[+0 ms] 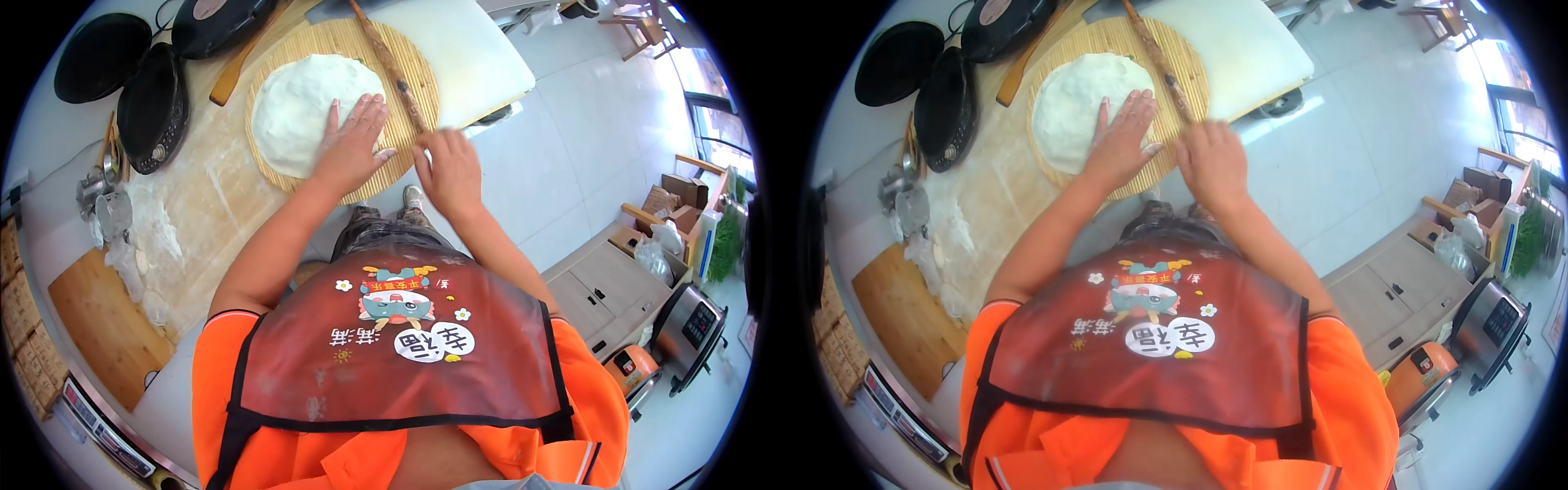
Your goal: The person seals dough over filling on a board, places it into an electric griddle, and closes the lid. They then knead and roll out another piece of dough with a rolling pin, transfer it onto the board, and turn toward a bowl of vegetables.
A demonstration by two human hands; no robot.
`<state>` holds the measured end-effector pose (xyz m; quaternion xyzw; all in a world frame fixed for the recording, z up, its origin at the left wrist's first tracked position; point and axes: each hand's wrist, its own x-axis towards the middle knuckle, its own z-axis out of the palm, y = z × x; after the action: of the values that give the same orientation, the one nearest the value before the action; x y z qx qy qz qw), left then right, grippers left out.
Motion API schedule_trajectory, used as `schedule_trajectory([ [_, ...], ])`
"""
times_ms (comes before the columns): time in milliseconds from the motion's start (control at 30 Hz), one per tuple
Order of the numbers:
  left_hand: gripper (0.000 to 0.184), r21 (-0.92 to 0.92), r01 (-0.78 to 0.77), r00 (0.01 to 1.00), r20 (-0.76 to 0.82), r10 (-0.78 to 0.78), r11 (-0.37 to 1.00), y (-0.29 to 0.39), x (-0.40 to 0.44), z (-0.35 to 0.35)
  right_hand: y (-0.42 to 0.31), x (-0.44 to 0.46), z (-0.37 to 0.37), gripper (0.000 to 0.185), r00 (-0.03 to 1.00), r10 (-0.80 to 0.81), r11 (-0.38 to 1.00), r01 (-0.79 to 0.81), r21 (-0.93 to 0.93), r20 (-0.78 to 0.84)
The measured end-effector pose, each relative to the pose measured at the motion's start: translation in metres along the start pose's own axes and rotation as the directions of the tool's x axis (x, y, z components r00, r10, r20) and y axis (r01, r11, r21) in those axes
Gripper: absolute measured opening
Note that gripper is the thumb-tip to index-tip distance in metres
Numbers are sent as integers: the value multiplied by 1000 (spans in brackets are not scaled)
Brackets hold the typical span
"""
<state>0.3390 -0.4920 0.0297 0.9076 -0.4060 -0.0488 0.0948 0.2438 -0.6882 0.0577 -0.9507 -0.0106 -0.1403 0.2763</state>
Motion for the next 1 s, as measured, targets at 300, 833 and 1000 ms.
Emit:
schedule_trajectory([
  [300,61,-41,44,987,-154,-50,998,-18,38,-26,31,70,52,45,978,189,972,-173,-158,91],
  [833,62,-185,240,970,7,-242,953,-71,64,-10,24,79,61,45,975,193,950,-159,-269,106],
  [1000,62,-49,273,962,40,-271,961,-107,49,-39,24,79,61,47,986,150,957,-126,-261,75],
])
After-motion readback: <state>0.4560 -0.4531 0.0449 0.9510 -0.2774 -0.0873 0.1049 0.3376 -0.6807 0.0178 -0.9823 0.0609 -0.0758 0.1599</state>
